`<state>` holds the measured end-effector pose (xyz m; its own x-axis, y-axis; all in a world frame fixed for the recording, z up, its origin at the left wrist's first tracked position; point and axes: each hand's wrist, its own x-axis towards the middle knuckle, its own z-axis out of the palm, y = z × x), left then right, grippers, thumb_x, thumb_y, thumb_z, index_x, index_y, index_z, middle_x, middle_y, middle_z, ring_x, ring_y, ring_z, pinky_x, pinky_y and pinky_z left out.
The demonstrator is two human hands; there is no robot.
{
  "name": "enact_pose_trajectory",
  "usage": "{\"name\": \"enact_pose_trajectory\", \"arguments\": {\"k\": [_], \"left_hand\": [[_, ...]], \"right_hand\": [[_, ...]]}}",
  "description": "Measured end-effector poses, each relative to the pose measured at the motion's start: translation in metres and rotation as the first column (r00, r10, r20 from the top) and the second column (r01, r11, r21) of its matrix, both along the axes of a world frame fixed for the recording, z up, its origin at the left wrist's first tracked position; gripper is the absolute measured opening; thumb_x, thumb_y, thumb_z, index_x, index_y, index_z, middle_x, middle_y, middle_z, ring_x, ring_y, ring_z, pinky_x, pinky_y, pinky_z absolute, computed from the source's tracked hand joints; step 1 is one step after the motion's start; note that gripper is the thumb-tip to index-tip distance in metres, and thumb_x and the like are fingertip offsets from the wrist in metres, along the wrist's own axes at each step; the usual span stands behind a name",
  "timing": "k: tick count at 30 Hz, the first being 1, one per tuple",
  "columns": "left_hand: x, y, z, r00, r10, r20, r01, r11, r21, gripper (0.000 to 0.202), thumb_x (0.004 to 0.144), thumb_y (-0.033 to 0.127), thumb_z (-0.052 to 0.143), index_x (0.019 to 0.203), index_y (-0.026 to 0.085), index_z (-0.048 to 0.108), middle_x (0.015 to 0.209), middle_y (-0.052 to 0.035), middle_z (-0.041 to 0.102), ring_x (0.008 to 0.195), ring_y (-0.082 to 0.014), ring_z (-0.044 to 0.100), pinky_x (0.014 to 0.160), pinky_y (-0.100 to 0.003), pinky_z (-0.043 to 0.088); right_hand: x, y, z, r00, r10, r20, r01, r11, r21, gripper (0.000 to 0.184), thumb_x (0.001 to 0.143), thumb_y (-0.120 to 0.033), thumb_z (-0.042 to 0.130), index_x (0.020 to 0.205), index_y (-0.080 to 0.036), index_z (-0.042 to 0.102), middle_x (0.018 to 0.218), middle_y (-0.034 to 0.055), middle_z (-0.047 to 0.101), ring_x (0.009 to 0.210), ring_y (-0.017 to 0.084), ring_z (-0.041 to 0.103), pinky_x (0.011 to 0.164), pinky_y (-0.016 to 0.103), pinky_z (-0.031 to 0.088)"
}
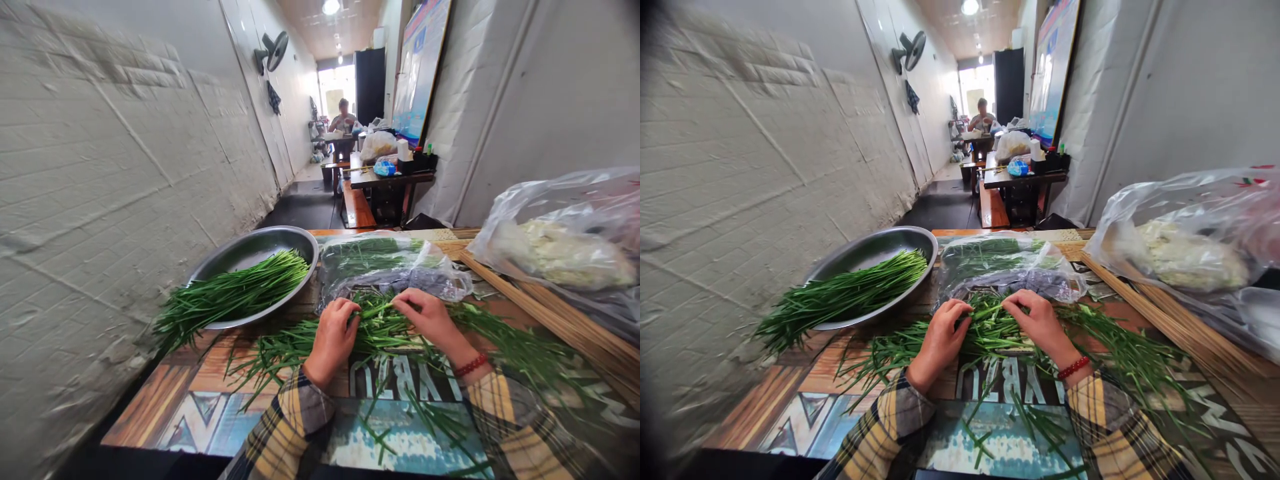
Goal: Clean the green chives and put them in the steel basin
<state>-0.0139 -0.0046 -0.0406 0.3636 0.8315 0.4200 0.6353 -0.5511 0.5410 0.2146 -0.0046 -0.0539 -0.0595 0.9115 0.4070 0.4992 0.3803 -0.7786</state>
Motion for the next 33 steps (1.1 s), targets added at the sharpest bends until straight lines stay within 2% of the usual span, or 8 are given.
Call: {"name": "enact_pose_trajectory", "arguments": {"k": [5,8,13,17,20,23,28,33], "left_hand": [[-0.002,0.002,0.003,0.989,0.102,0.106,-0.114,0.986,0.118,0.024,0.087,0.011,0.049,0.108,0.021,0.058,0.106,-0.0079,0.062,0.101,-0.0212,0.057,0.091,-0.038,0.046],[-0.003,0.003,0.006,0.968,0.155,0.199,-0.191,0.965,0.179,0.022,0.09,0.013,0.047,0.108,0.021,0.056,0.105,-0.0076,0.061,0.102,-0.0204,0.056,0.093,-0.037,0.045],[-0.003,-0.001,0.012,0.955,0.162,0.249,-0.217,0.952,0.214,0.018,0.094,0.017,0.043,0.105,0.022,0.057,0.103,-0.0066,0.061,0.101,-0.0191,0.056,0.091,-0.035,0.046],[0.002,-0.011,0.018,0.957,0.217,0.191,-0.269,0.912,0.311,0.022,0.094,0.019,0.044,0.112,0.023,0.056,0.112,-0.0082,0.061,0.107,-0.0216,0.054,0.095,-0.039,0.043],[0.009,-0.017,0.02,0.982,0.18,0.056,-0.188,0.911,0.368,0.025,0.093,0.019,0.046,0.115,0.024,0.056,0.116,-0.0082,0.061,0.111,-0.023,0.053,0.097,-0.041,0.04],[0.016,-0.019,0.019,0.991,0.101,-0.084,-0.068,0.942,0.329,0.022,0.093,0.022,0.047,0.113,0.023,0.058,0.112,-0.0076,0.064,0.107,-0.0225,0.054,0.094,-0.04,0.04],[0.016,-0.013,0.01,0.958,0.046,-0.284,0.006,0.984,0.178,0.021,0.095,0.023,0.043,0.09,0.021,0.062,0.081,-0.0044,0.065,0.081,-0.0195,0.056,0.075,-0.035,0.04],[0.007,-0.005,0.01,0.992,0.1,-0.08,-0.095,0.993,0.074,0.022,0.095,0.021,0.043,0.082,0.019,0.061,0.079,-0.0044,0.062,0.077,-0.0171,0.056,0.072,-0.029,0.041]], "right_hand": [[0.009,0.002,0.005,0.933,-0.159,-0.322,0.115,0.982,-0.151,0.037,0.085,-0.054,0.053,0.082,-0.02,0.065,0.074,0.0018,0.065,0.073,0.018,0.058,0.069,0.03,0.047],[0.008,0.001,0.007,0.913,-0.131,-0.387,0.068,0.983,-0.171,0.036,0.083,-0.054,0.057,0.081,-0.019,0.065,0.075,0.0022,0.064,0.074,0.018,0.058,0.072,0.031,0.047],[0.003,-0.002,0.01,0.894,-0.049,-0.446,-0.038,0.982,-0.186,0.034,0.082,-0.052,0.061,0.088,-0.019,0.067,0.083,0.0044,0.067,0.08,0.019,0.06,0.076,0.031,0.049],[-0.001,-0.005,0.01,0.901,-0.042,-0.432,-0.052,0.978,-0.203,0.033,0.079,-0.05,0.064,0.09,-0.02,0.069,0.087,0.0046,0.069,0.082,0.018,0.061,0.074,0.03,0.05],[-0.006,-0.005,0.008,0.911,-0.027,-0.411,-0.059,0.979,-0.194,0.031,0.079,-0.048,0.065,0.089,-0.019,0.07,0.086,0.0041,0.069,0.081,0.018,0.061,0.073,0.03,0.05],[-0.013,-0.006,0.007,0.938,0.019,-0.347,-0.079,0.984,-0.16,0.027,0.08,-0.044,0.064,0.088,-0.02,0.071,0.085,0.0035,0.07,0.08,0.018,0.062,0.075,0.031,0.049],[-0.016,-0.009,0.011,0.975,0.101,-0.199,-0.114,0.992,-0.059,0.02,0.083,-0.039,0.063,0.085,-0.021,0.072,0.084,0.0033,0.07,0.082,0.018,0.062,0.079,0.032,0.047],[0.001,-0.002,0.005,0.967,-0.144,-0.21,0.127,0.988,-0.09,0.028,0.085,-0.044,0.058,0.088,-0.019,0.069,0.082,0.0036,0.069,0.076,0.018,0.06,0.071,0.03,0.047]]}}
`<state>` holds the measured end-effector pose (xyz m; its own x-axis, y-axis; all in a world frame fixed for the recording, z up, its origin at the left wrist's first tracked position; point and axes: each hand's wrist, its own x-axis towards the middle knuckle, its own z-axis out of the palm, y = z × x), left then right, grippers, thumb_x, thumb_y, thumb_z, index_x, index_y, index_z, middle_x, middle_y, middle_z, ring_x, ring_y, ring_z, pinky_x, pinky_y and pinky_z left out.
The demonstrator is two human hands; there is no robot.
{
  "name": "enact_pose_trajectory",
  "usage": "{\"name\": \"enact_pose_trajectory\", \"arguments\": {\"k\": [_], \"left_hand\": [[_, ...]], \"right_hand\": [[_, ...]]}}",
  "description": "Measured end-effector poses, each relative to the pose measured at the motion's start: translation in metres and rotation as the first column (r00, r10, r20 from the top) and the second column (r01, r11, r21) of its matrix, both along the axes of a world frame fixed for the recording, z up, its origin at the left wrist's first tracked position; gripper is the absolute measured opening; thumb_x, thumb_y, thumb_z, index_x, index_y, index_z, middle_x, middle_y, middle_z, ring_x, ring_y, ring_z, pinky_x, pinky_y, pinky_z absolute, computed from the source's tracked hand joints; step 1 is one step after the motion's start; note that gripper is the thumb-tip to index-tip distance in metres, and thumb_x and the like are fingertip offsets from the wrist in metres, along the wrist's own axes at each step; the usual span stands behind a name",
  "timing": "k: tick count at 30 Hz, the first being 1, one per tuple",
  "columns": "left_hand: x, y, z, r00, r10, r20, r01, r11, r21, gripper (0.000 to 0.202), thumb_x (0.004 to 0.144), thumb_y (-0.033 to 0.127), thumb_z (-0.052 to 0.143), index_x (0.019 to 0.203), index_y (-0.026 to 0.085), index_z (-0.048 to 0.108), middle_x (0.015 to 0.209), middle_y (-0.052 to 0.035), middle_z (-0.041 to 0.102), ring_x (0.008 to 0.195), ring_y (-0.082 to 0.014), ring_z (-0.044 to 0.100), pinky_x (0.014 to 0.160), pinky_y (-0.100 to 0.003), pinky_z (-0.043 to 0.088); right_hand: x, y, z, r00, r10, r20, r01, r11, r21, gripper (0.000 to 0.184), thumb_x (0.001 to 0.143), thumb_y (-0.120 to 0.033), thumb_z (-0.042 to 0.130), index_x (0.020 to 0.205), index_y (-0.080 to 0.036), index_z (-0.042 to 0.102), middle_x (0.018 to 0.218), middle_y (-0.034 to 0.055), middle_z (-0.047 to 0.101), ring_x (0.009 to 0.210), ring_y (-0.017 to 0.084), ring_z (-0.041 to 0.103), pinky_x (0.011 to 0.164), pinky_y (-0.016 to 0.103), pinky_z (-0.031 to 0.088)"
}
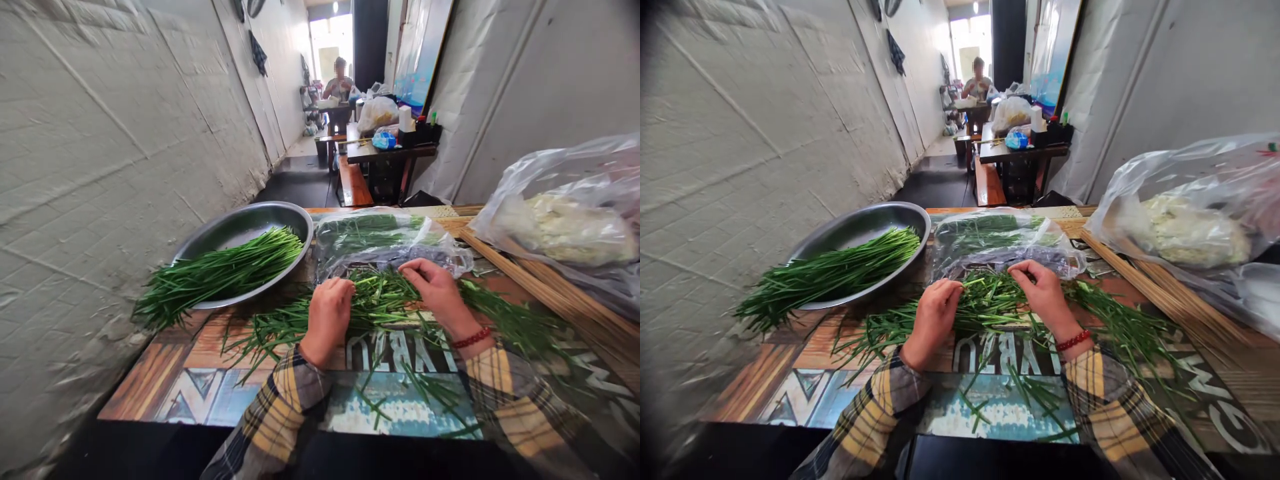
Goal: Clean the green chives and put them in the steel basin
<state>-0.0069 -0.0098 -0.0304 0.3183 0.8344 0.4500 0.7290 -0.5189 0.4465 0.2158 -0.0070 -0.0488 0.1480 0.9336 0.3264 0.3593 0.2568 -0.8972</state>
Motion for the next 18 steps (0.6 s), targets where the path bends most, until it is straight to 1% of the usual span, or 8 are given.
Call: {"name": "enact_pose_trajectory", "arguments": {"k": [2,4,6,9,11,13,15,18], "left_hand": [[-0.002,0.001,0.001,0.993,-0.039,0.107,0.044,0.998,-0.045,0.022,0.094,0.021,0.044,0.081,0.018,0.061,0.076,-0.0033,0.06,0.073,-0.0152,0.055,0.068,-0.026,0.041],[-0.001,0.001,0.002,0.985,-0.082,0.152,0.094,0.993,-0.072,0.022,0.094,0.022,0.045,0.08,0.018,0.062,0.073,-0.0025,0.058,0.069,-0.014,0.054,0.065,-0.025,0.04],[0.001,0.0,0.002,0.985,-0.095,0.145,0.109,0.99,-0.087,0.022,0.093,0.022,0.046,0.079,0.018,0.062,0.072,-0.0024,0.058,0.068,-0.0136,0.053,0.064,-0.024,0.039],[0.004,-0.003,0.001,0.991,-0.086,0.107,0.097,0.99,-0.102,0.022,0.093,0.022,0.047,0.077,0.017,0.062,0.071,-0.0025,0.058,0.067,-0.0136,0.053,0.063,-0.024,0.038],[0.005,-0.003,0.0,0.99,-0.106,0.096,0.117,0.986,-0.119,0.022,0.092,0.023,0.048,0.075,0.017,0.061,0.071,-0.0024,0.058,0.066,-0.0134,0.053,0.063,-0.024,0.037],[0.007,-0.004,-0.002,0.983,-0.147,0.112,0.162,0.976,-0.144,0.023,0.092,0.024,0.049,0.074,0.016,0.061,0.07,-0.0022,0.058,0.066,-0.013,0.052,0.063,-0.024,0.038],[0.008,-0.003,-0.002,0.971,-0.182,0.152,0.206,0.965,-0.162,0.025,0.092,0.025,0.049,0.072,0.016,0.06,0.07,-0.0019,0.058,0.065,-0.0125,0.052,0.063,-0.023,0.037],[0.009,-0.004,0.0,0.951,-0.21,0.227,0.252,0.952,-0.176,0.027,0.093,0.027,0.048,0.071,0.015,0.058,0.068,-0.001,0.057,0.065,-0.0119,0.05,0.063,-0.023,0.037]], "right_hand": [[0.002,0.0,0.001,0.999,-0.002,0.044,0.002,1.0,0.0,0.027,0.086,-0.044,0.057,0.087,-0.019,0.068,0.082,0.0033,0.069,0.075,0.018,0.06,0.07,0.03,0.047],[-0.002,-0.003,0.007,0.993,0.035,0.111,-0.04,0.998,0.044,0.025,0.088,-0.041,0.054,0.086,-0.02,0.068,0.083,0.0034,0.069,0.079,0.019,0.061,0.073,0.031,0.047],[-0.01,-0.008,0.014,0.977,0.063,0.202,-0.095,0.984,0.153,0.021,0.089,-0.037,0.054,0.088,-0.022,0.068,0.088,0.0041,0.069,0.086,0.02,0.062,0.08,0.033,0.047],[-0.021,-0.013,0.017,0.927,0.069,0.369,-0.185,0.939,0.289,0.015,0.088,-0.033,0.06,0.097,-0.024,0.068,0.096,0.0049,0.069,0.095,0.021,0.06,0.088,0.037,0.045],[-0.024,-0.014,0.015,0.88,0.054,0.472,-0.225,0.923,0.313,0.015,0.087,-0.032,0.062,0.098,-0.025,0.069,0.096,0.0049,0.069,0.094,0.022,0.06,0.086,0.038,0.045],[-0.025,-0.013,0.011,0.85,0.038,0.526,-0.24,0.916,0.322,0.011,0.087,-0.03,0.063,0.093,-0.025,0.071,0.092,0.0048,0.07,0.089,0.021,0.059,0.083,0.038,0.044],[-0.025,-0.013,0.009,0.867,0.054,0.496,-0.245,0.912,0.329,0.01,0.088,-0.029,0.062,0.087,-0.024,0.071,0.086,0.0043,0.07,0.085,0.02,0.059,0.08,0.037,0.044],[-0.028,-0.013,0.008,0.94,0.16,0.301,-0.248,0.927,0.282,0.013,0.088,-0.029,0.061,0.081,-0.023,0.07,0.08,0.0029,0.069,0.08,0.017,0.06,0.076,0.033,0.046]]}}
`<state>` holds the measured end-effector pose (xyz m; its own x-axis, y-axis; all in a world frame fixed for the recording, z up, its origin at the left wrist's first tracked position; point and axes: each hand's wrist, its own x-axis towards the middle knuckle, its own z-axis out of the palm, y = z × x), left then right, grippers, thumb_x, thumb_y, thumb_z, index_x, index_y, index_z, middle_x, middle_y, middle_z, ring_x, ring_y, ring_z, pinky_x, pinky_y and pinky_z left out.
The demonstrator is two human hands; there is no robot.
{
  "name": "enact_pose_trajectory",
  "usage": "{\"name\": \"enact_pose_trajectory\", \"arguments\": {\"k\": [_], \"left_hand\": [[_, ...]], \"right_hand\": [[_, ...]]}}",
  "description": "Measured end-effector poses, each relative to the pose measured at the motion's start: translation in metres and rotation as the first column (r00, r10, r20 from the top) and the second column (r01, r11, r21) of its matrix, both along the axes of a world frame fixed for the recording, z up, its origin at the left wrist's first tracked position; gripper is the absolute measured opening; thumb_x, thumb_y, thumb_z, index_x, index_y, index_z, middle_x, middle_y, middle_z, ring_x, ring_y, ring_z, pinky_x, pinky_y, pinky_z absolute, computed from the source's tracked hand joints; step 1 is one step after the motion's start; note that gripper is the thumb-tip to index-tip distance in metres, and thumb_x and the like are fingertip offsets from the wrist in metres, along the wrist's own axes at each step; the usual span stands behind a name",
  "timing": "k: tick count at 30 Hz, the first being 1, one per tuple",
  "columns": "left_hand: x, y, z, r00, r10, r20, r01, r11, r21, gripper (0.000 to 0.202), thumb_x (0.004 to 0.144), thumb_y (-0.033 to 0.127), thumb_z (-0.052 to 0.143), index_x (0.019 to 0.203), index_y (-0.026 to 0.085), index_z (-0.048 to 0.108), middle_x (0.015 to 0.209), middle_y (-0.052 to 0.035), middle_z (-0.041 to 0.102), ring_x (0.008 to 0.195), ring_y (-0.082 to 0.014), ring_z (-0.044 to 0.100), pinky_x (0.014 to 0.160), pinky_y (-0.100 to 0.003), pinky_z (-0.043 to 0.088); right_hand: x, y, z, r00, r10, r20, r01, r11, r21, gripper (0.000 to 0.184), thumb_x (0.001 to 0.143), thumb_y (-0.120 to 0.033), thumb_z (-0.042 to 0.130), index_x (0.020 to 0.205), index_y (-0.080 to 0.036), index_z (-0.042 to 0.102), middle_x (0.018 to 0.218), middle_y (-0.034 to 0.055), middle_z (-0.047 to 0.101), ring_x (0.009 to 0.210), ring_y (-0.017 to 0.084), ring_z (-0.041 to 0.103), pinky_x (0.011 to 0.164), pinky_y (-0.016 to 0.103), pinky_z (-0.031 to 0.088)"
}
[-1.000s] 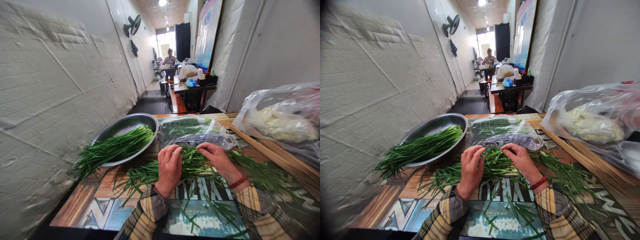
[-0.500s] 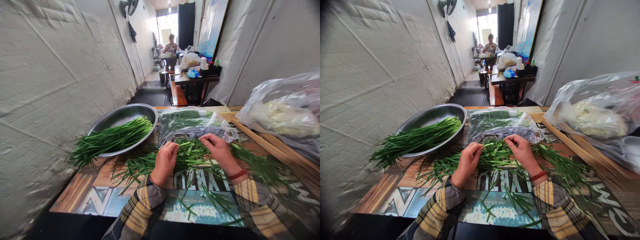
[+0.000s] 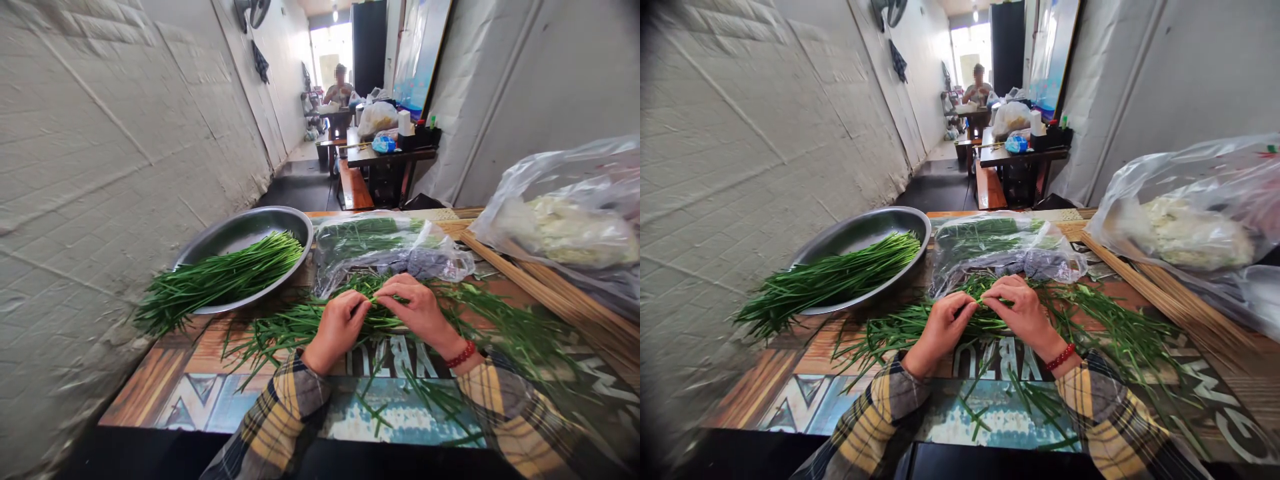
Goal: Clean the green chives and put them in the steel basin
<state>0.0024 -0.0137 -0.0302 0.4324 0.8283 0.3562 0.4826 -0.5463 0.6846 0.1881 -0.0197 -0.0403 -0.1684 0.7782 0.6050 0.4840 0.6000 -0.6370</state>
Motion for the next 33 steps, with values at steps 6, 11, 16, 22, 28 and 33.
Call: {"name": "enact_pose_trajectory", "arguments": {"k": [6,11,16,22,28,33], "left_hand": [[0.001,-0.003,0.006,0.999,-0.022,0.048,0.023,1.0,-0.02,0.029,0.093,0.027,0.047,0.069,0.015,0.056,0.066,0.0,0.055,0.064,-0.0112,0.049,0.062,-0.022,0.035],[-0.005,0.001,0.001,0.998,0.07,-0.005,-0.069,0.997,0.015,0.028,0.092,0.027,0.046,0.069,0.016,0.057,0.068,-0.0007,0.055,0.065,-0.0118,0.049,0.062,-0.023,0.035],[-0.017,0.01,0.003,0.94,0.327,0.095,-0.328,0.945,-0.004,0.023,0.088,0.032,0.052,0.071,0.016,0.055,0.06,0.0038,0.048,0.058,-0.0101,0.044,0.056,-0.022,0.031],[-0.025,0.014,0.0,0.915,0.397,0.067,-0.4,0.916,0.038,0.03,0.092,0.035,0.045,0.072,0.017,0.059,0.062,0.0027,0.05,0.059,-0.0106,0.045,0.059,-0.022,0.033],[-0.025,0.013,0.003,0.938,0.319,-0.134,-0.3,0.943,0.147,0.033,0.096,0.033,0.041,0.073,0.017,0.059,0.073,-0.0021,0.057,0.069,-0.0138,0.052,0.065,-0.024,0.037],[-0.023,0.012,0.003,0.919,0.116,-0.377,-0.076,0.99,0.119,0.03,0.097,0.03,0.041,0.076,0.019,0.059,0.078,-0.0036,0.062,0.077,-0.0157,0.057,0.07,-0.025,0.039]], "right_hand": [[-0.016,-0.003,-0.003,0.913,0.025,-0.408,-0.167,0.934,-0.316,0.017,0.085,-0.035,0.063,0.077,-0.021,0.068,0.081,0.0013,0.065,0.08,0.016,0.059,0.075,0.029,0.046],[-0.003,0.005,-0.008,0.772,-0.178,-0.611,-0.095,0.918,-0.386,0.021,0.082,-0.042,0.064,0.081,-0.021,0.067,0.079,0.0015,0.066,0.074,0.016,0.057,0.071,0.029,0.046],[0.035,0.018,-0.009,0.878,-0.335,-0.341,0.213,0.912,-0.35,0.031,0.084,-0.048,0.058,0.071,-0.021,0.063,0.069,0.0025,0.063,0.068,0.019,0.056,0.066,0.032,0.044],[0.034,0.018,-0.011,0.976,-0.104,0.19,0.118,0.991,-0.064,0.019,0.085,-0.036,0.06,0.097,-0.022,0.068,0.099,0.0064,0.069,0.095,0.023,0.061,0.088,0.039,0.045],[0.018,0.011,-0.021,0.914,0.097,0.394,-0.025,0.983,-0.184,0.018,0.087,-0.034,0.06,0.096,-0.021,0.069,0.095,0.0071,0.069,0.09,0.022,0.062,0.081,0.035,0.048],[0.022,0.01,-0.017,0.978,0.156,0.141,-0.085,0.907,-0.412,0.034,0.091,-0.043,0.048,0.082,-0.019,0.07,0.078,0.0023,0.069,0.075,0.018,0.064,0.07,0.029,0.049]]}}
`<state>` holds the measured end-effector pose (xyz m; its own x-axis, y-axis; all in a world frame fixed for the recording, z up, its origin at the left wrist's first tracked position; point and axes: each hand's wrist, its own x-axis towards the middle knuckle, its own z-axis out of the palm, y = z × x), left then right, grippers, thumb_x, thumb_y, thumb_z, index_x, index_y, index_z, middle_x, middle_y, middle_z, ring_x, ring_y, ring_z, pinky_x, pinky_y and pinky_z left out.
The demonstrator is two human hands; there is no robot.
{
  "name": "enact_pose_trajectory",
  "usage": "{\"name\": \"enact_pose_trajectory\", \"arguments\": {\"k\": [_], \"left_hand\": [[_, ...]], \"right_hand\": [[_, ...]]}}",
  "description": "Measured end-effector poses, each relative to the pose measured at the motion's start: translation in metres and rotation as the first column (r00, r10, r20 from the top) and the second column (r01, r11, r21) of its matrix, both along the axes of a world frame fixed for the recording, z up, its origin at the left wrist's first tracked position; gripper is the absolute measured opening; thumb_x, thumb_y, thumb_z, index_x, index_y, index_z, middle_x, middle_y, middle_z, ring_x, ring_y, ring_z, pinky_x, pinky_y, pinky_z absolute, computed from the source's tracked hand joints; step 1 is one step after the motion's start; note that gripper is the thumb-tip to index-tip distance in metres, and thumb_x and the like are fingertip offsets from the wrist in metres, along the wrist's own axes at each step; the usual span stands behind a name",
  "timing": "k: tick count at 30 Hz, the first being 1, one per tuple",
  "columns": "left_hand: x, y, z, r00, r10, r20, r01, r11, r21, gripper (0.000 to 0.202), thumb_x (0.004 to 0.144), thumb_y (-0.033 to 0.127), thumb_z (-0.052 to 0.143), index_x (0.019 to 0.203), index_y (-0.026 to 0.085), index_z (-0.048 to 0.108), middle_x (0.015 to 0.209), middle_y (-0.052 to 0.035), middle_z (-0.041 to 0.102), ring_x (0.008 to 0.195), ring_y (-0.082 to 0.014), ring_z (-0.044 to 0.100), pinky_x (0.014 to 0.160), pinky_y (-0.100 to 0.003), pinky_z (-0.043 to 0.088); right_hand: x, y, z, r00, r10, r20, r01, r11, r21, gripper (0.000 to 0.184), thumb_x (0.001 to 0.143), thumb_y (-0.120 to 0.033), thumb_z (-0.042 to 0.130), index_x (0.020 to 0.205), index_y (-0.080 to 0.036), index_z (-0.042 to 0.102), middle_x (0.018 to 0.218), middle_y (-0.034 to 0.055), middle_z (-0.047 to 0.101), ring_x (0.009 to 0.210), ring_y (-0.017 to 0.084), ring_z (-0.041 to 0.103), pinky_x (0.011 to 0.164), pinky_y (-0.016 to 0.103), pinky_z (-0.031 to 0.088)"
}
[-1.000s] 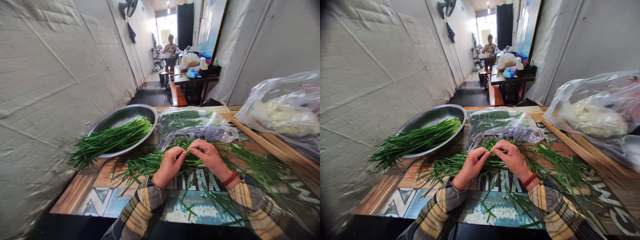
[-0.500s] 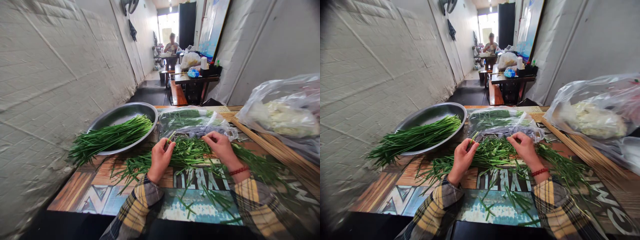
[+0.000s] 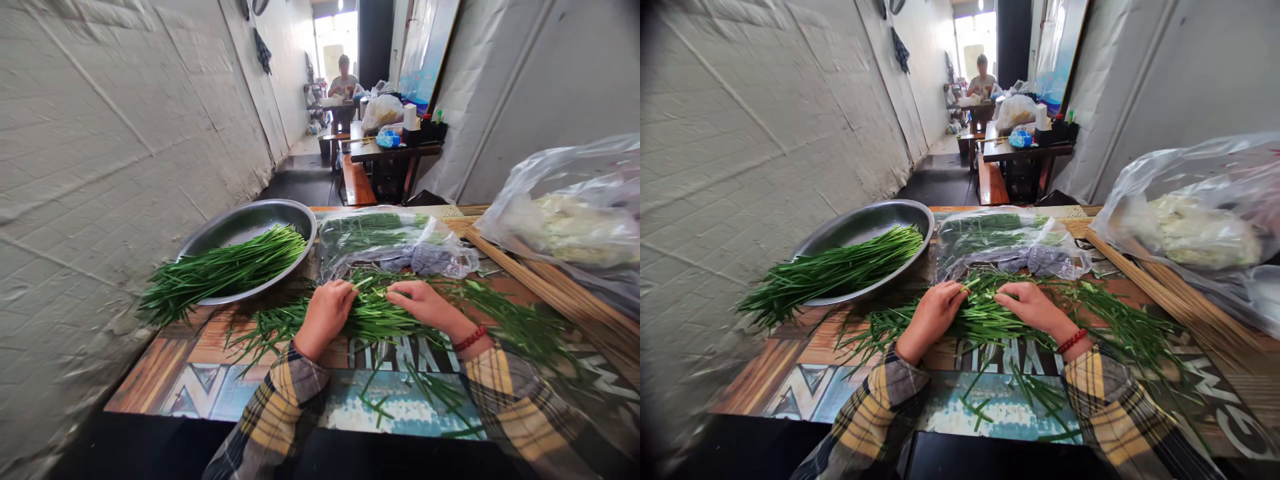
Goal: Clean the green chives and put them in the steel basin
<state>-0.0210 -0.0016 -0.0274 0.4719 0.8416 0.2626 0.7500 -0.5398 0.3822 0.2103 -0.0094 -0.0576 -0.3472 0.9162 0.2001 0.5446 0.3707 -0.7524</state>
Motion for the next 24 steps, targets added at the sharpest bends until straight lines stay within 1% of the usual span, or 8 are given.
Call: {"name": "enact_pose_trajectory", "arguments": {"k": [3,7,10,12,15,19,21,24], "left_hand": [[0.0,0.001,-0.003,0.998,-0.027,-0.055,0.025,0.998,-0.049,0.031,0.097,0.03,0.04,0.075,0.019,0.058,0.076,-0.0031,0.061,0.074,-0.0153,0.058,0.069,-0.025,0.039],[-0.001,0.003,-0.005,0.994,0.106,-0.003,-0.106,0.994,0.02,0.03,0.098,0.029,0.038,0.077,0.018,0.058,0.081,-0.0044,0.06,0.076,-0.0158,0.057,0.071,-0.026,0.041],[-0.001,0.004,-0.002,0.986,0.13,0.108,-0.139,0.987,0.076,0.031,0.097,0.028,0.038,0.078,0.017,0.059,0.083,-0.0055,0.059,0.078,-0.0163,0.056,0.073,-0.026,0.041],[-0.001,0.003,0.002,0.975,0.109,0.193,-0.126,0.989,0.08,0.032,0.097,0.029,0.037,0.08,0.016,0.061,0.081,-0.0055,0.059,0.076,-0.0158,0.055,0.071,-0.026,0.041],[-0.001,-0.001,0.007,0.963,0.018,0.269,-0.019,1.0,0.002,0.035,0.096,0.032,0.039,0.079,0.015,0.064,0.073,-0.0037,0.061,0.068,-0.0142,0.055,0.065,-0.025,0.041],[-0.001,-0.002,0.008,0.968,-0.155,0.197,0.19,0.966,-0.172,0.028,0.092,0.031,0.048,0.079,0.016,0.068,0.071,-0.0024,0.066,0.066,-0.0142,0.058,0.063,-0.024,0.042],[-0.001,0.0,0.004,0.978,-0.151,0.145,0.177,0.966,-0.188,0.023,0.091,0.026,0.05,0.086,0.018,0.07,0.081,-0.0044,0.07,0.075,-0.016,0.063,0.069,-0.025,0.045],[-0.001,0.003,-0.003,0.988,-0.042,0.15,0.06,0.991,-0.118,0.025,0.093,0.022,0.046,0.097,0.02,0.07,0.1,-0.0075,0.071,0.092,-0.0193,0.065,0.082,-0.029,0.047]], "right_hand": [[0.004,0.004,-0.001,0.982,-0.143,-0.121,0.134,0.988,-0.078,0.037,0.091,-0.045,0.046,0.092,-0.018,0.07,0.084,0.0028,0.072,0.078,0.02,0.066,0.072,0.03,0.05],[0.011,0.012,-0.005,0.92,-0.355,-0.168,0.373,0.924,0.088,0.032,0.088,-0.037,0.051,0.108,-0.02,0.069,0.109,0.0075,0.071,0.102,0.023,0.064,0.092,0.039,0.046],[0.016,0.012,0.002,0.893,-0.387,-0.228,0.425,0.893,0.149,0.03,0.088,-0.038,0.051,0.104,-0.021,0.07,0.104,0.0076,0.072,0.094,0.022,0.064,0.085,0.037,0.049],[0.018,0.008,0.012,0.911,-0.337,-0.238,0.378,0.913,0.156,0.027,0.088,-0.038,0.052,0.097,-0.021,0.072,0.096,0.0065,0.072,0.088,0.02,0.064,0.08,0.035,0.049],[0.016,-0.001,0.028,0.985,-0.093,-0.142,0.109,0.988,0.111,0.022,0.086,-0.037,0.056,0.09,-0.022,0.072,0.09,0.0045,0.071,0.085,0.019,0.064,0.079,0.033,0.049],[0.007,-0.009,0.027,0.973,0.214,0.086,-0.221,0.971,0.093,0.028,0.074,-0.034,0.074,0.099,-0.023,0.071,0.095,0.0035,0.069,0.091,0.02,0.062,0.085,0.034,0.047],[0.002,-0.008,0.018,0.966,0.172,0.195,-0.202,0.968,0.148,0.035,0.075,-0.028,0.074,0.109,-0.025,0.067,0.104,0.0049,0.068,0.1,0.022,0.06,0.09,0.037,0.045],[0.0,-0.001,0.003,0.973,-0.046,0.227,-0.017,0.964,0.266,0.033,0.087,-0.019,0.059,0.119,-0.025,0.063,0.117,0.0081,0.066,0.111,0.023,0.057,0.095,0.041,0.043]]}}
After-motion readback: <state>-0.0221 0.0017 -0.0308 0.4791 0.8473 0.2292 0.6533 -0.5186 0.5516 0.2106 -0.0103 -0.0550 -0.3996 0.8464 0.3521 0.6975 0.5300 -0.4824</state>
